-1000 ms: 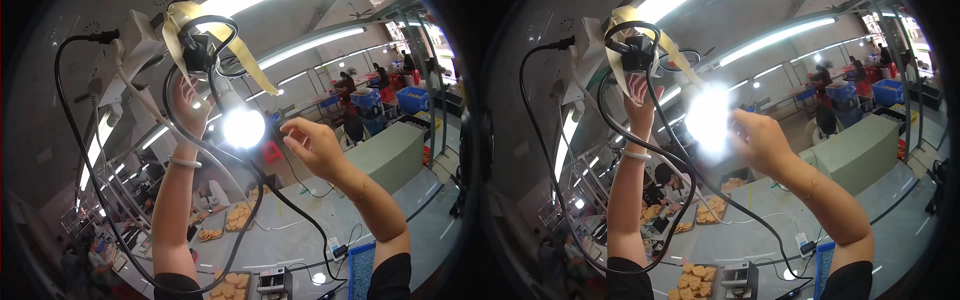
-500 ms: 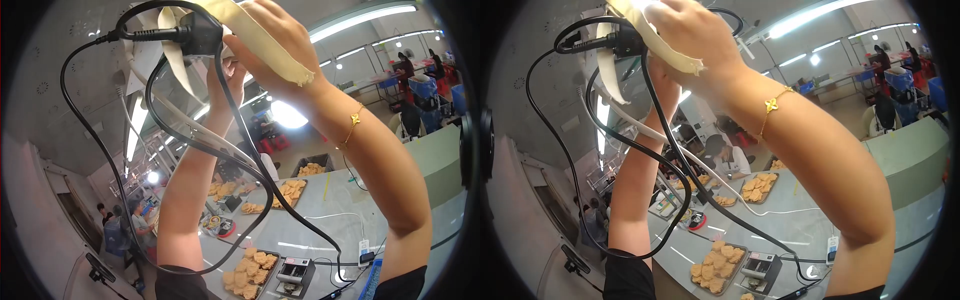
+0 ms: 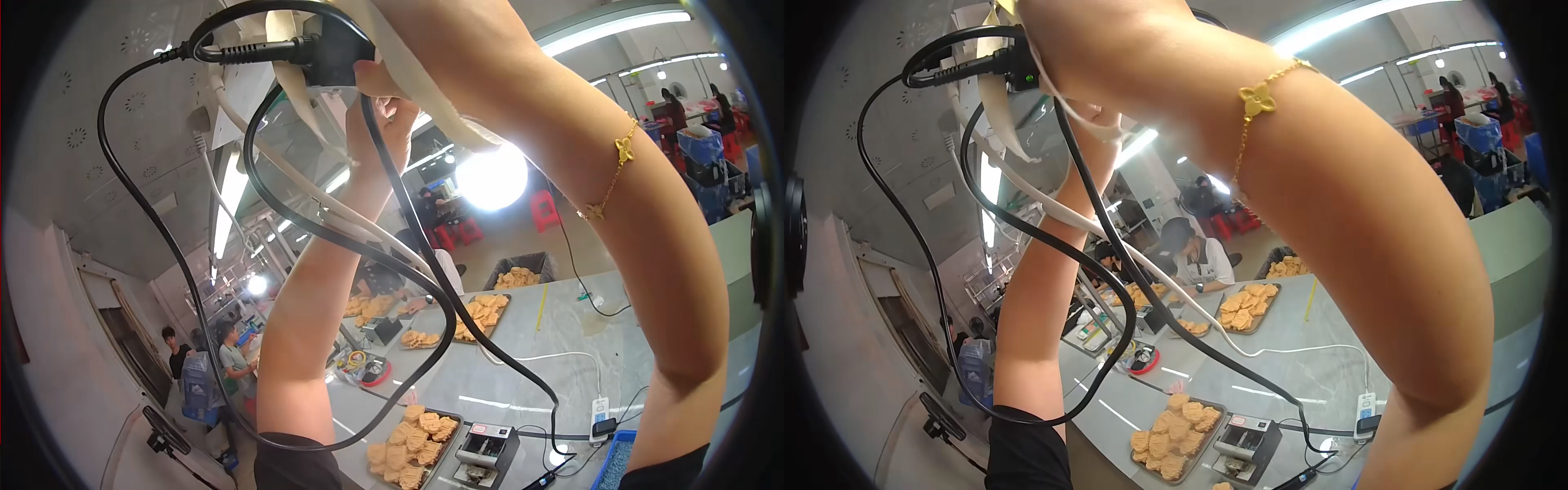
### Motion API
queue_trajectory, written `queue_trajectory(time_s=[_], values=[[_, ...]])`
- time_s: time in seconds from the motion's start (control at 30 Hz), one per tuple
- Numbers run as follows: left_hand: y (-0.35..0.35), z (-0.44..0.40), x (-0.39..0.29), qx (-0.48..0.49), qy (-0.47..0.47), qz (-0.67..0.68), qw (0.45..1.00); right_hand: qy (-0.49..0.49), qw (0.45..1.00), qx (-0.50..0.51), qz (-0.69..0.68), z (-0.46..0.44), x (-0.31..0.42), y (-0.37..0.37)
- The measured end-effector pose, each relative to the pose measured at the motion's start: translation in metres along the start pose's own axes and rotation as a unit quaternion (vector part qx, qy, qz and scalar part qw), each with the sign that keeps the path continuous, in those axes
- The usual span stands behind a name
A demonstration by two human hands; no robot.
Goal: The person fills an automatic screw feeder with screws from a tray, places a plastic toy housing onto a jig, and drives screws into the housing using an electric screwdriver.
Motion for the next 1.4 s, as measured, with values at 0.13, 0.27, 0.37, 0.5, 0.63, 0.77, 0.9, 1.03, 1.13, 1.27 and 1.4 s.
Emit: queue_trajectory(time_s=[0.13, 0.27, 0.37, 0.5, 0.63, 0.77, 0.9, 1.03, 1.13, 1.27, 1.4], values=[[-0.001, 0.001, -0.003, -0.009, 0.057, 0.044, 0.997, -0.004, 0.998, 0.055, 0.022, -0.004, 0.009, -0.007], [0.0, 0.002, 0.004, 0.002, -0.01, 0.064, 0.998, -0.02, 0.998, 0.05, 0.012, -0.011, 0.002, 0.003], [0.001, 0.001, -0.009, 0.016, -0.044, 0.06, 0.997, -0.04, 0.997, -0.045, -0.055, -0.003, -0.001, -0.006], [0.0, -0.001, -0.008, 0.039, -0.083, 0.008, 0.996, -0.038, 0.981, -0.172, -0.087, 0.032, -0.012, -0.017], [0.001, 0.0, -0.004, 0.045, -0.091, 0.048, 0.994, 0.041, 0.986, -0.121, -0.11, 0.053, -0.036, -0.017], [0.003, -0.002, 0.001, 0.067, -0.07, 0.06, 0.993, 0.06, 0.984, -0.129, -0.11, 0.1, -0.027, -0.028], [-0.002, 0.021, -0.002, 0.072, -0.111, 0.063, 0.989, 0.124, 0.982, -0.026, -0.137, 0.175, -0.019, -0.054], [-0.039, 0.106, -0.001, 0.201, -0.213, 0.056, 0.954, 0.286, 0.946, 0.091, -0.126, 0.301, -0.006, -0.099], [-0.074, 0.197, -0.018, 0.253, -0.28, -0.07, 0.923, 0.505, 0.86, 0.008, -0.075, 0.423, 0.001, -0.173], [-0.117, 0.331, -0.049, 0.308, -0.285, -0.095, 0.903, 0.628, 0.768, -0.026, 0.123, 0.564, 0.099, -0.272], [-0.131, 0.438, -0.083, 0.317, -0.275, -0.073, 0.905, 0.818, 0.49, 0.28, 0.111, 0.67, 0.243, -0.245]])
Point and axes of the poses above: each hand's wrist, its own z-axis away from the middle knuckle, its own y-axis out of the palm, x = y × z, the point moved 5 cm from there along -z, towards the middle knuckle, and after that the axes turned 5 degrees about -x, right-handed, at the moved point
